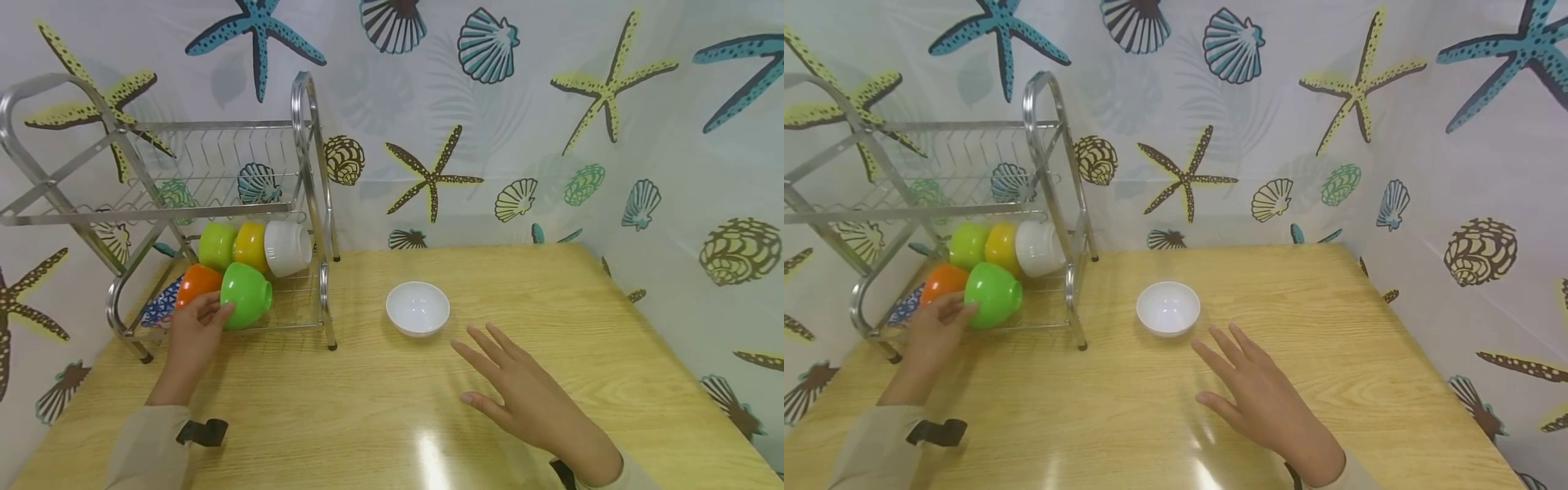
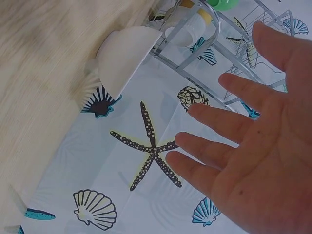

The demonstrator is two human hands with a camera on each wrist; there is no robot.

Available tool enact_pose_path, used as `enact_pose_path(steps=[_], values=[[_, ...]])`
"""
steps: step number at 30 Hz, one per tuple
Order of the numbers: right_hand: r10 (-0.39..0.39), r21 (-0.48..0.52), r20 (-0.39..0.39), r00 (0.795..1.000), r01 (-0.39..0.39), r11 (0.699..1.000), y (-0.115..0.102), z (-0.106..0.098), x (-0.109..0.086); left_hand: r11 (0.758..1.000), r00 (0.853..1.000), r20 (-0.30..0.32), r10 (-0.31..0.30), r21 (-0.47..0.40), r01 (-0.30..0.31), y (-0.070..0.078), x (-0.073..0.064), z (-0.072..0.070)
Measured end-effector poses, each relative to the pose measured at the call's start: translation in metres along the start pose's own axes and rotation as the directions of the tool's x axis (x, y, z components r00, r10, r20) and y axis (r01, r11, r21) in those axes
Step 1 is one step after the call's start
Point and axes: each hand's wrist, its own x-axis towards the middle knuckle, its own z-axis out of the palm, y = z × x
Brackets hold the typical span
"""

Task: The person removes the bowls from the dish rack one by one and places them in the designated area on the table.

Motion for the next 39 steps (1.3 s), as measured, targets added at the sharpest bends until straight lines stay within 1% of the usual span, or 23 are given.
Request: enact_pose_path(steps=[6,12,19,26,29,34,39], values=[[-0.009,0.003,-0.007,1.000,0.009,1.000,0.000,0.001,0.000,1.000,1.000,0.005,0.014,-0.017,-0.014,-0.001,-0.001,-0.001],[-0.024,-0.003,-0.028,0.999,0.024,1.000,0.000,0.002,0.000,0.999,1.000,0.029,-0.002,-0.052,0.003,-0.001,-0.003,-0.003],[-0.025,-0.016,-0.032,0.999,0.024,1.000,0.000,0.001,0.001,1.000,1.000,0.024,-0.013,-0.026,0.014,0.006,-0.007,-0.003],[-0.017,-0.006,-0.029,0.999,0.017,1.000,-0.001,0.001,0.001,1.000,0.999,0.032,-0.015,-0.027,0.016,0.012,-0.010,-0.003],[-0.020,-0.005,-0.030,0.999,0.020,1.000,-0.001,0.002,0.001,0.999,0.999,0.034,-0.005,-0.038,0.006,0.014,-0.011,-0.003],[-0.028,-0.004,-0.035,0.999,0.027,1.000,0.001,0.002,0.002,0.998,0.999,0.026,0.029,-0.061,-0.027,0.017,-0.013,-0.001],[-0.017,0.012,-0.042,0.999,0.017,1.000,0.004,0.000,0.003,0.996,0.998,0.030,0.052,-0.070,-0.049,0.018,-0.014,-0.001]])
